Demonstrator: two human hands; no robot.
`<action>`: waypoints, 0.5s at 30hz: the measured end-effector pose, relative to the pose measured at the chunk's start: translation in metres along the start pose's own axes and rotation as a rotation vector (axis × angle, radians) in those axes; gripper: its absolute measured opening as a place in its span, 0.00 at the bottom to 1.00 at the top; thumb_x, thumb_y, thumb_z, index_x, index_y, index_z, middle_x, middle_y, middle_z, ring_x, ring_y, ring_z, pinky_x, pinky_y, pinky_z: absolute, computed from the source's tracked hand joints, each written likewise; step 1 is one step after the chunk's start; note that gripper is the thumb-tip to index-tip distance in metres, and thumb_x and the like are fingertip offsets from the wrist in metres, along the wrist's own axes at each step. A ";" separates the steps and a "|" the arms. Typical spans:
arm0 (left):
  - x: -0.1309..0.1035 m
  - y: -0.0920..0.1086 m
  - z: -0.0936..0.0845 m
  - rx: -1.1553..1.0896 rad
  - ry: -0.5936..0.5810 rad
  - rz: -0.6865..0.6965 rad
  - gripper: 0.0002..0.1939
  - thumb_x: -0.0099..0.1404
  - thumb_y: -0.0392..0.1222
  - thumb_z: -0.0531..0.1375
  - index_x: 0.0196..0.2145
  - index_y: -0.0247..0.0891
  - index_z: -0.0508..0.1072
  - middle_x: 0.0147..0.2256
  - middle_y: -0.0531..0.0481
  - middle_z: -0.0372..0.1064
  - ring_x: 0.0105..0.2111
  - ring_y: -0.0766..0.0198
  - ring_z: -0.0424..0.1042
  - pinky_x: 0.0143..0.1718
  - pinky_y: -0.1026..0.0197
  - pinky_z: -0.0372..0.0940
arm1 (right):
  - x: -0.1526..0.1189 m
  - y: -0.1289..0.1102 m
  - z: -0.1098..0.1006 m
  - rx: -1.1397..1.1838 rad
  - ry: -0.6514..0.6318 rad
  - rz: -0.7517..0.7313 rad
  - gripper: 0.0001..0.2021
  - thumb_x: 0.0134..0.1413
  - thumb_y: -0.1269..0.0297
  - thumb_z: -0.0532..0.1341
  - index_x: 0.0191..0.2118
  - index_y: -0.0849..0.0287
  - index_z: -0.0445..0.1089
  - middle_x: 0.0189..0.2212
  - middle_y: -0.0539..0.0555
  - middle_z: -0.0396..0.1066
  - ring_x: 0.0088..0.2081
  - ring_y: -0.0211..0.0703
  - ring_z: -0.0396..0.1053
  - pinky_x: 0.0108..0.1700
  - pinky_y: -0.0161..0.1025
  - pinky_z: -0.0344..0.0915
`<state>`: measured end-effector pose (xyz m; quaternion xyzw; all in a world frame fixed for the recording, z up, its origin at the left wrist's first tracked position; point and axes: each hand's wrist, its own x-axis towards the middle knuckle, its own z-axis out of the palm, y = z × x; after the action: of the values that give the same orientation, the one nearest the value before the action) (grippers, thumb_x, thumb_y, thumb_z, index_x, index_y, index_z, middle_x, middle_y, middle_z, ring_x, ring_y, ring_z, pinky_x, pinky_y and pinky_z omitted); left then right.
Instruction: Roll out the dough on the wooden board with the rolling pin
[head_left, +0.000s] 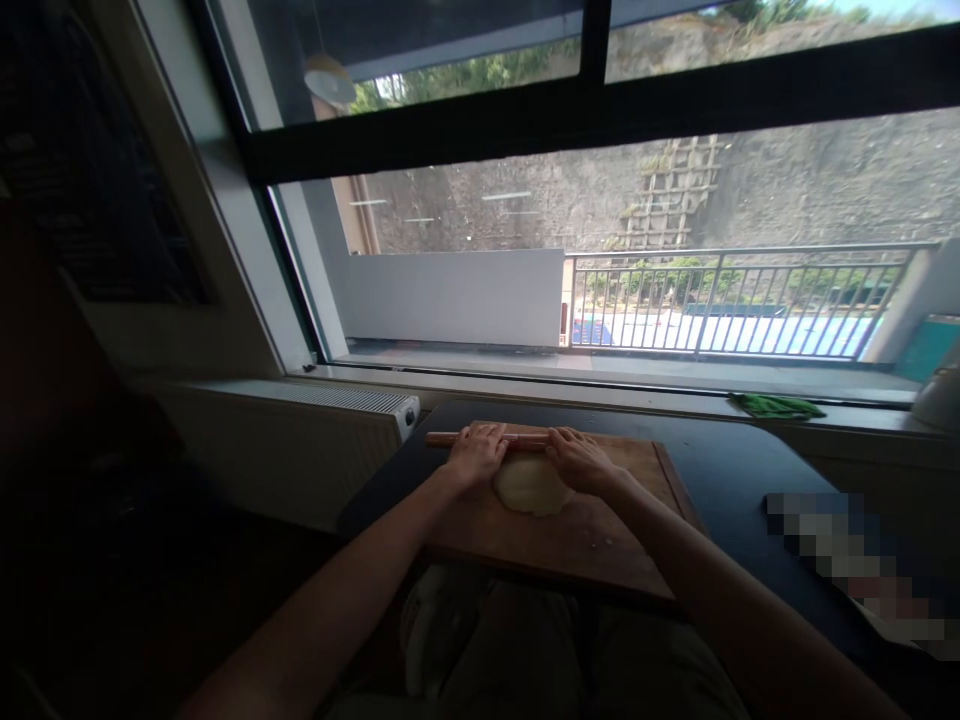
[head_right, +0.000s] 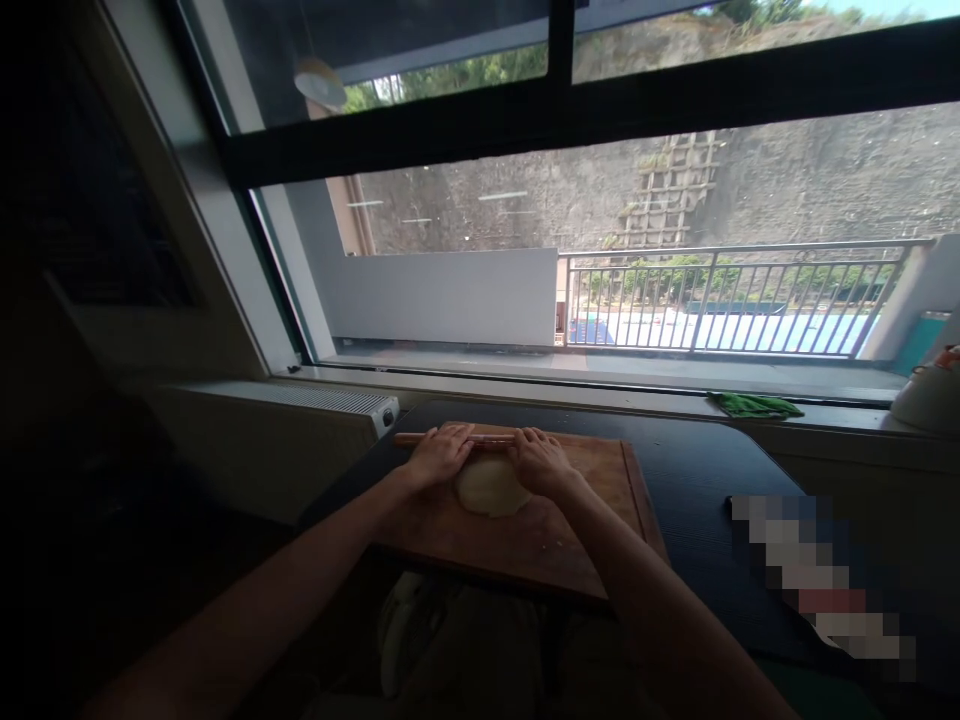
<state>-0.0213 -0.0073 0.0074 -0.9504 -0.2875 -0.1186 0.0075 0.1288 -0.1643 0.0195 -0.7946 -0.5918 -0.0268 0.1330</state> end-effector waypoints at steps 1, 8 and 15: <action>0.012 0.002 0.000 -0.003 -0.025 -0.029 0.25 0.69 0.49 0.40 0.59 0.40 0.58 0.59 0.45 0.57 0.58 0.56 0.54 0.58 0.46 0.44 | 0.010 0.001 0.000 -0.004 -0.006 0.022 0.23 0.64 0.59 0.41 0.60 0.63 0.54 0.58 0.62 0.57 0.57 0.48 0.56 0.54 0.44 0.51; 0.054 0.019 0.011 -0.038 -0.045 0.012 0.24 0.70 0.49 0.38 0.54 0.42 0.64 0.54 0.44 0.64 0.54 0.53 0.61 0.56 0.38 0.46 | 0.008 0.011 -0.002 -0.046 0.036 0.007 0.19 0.62 0.68 0.44 0.55 0.59 0.60 0.52 0.59 0.65 0.53 0.44 0.60 0.52 0.40 0.52; 0.030 0.035 0.019 -0.156 0.063 0.290 0.21 0.70 0.46 0.41 0.57 0.44 0.61 0.57 0.52 0.61 0.56 0.63 0.58 0.62 0.51 0.37 | -0.027 0.008 -0.006 -0.125 0.106 0.014 0.17 0.61 0.69 0.46 0.50 0.63 0.65 0.42 0.62 0.69 0.49 0.49 0.60 0.49 0.43 0.53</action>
<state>0.0268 -0.0187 -0.0019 -0.9754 -0.1370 -0.1682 -0.0403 0.1294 -0.1929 0.0188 -0.8030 -0.5755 -0.1048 0.1143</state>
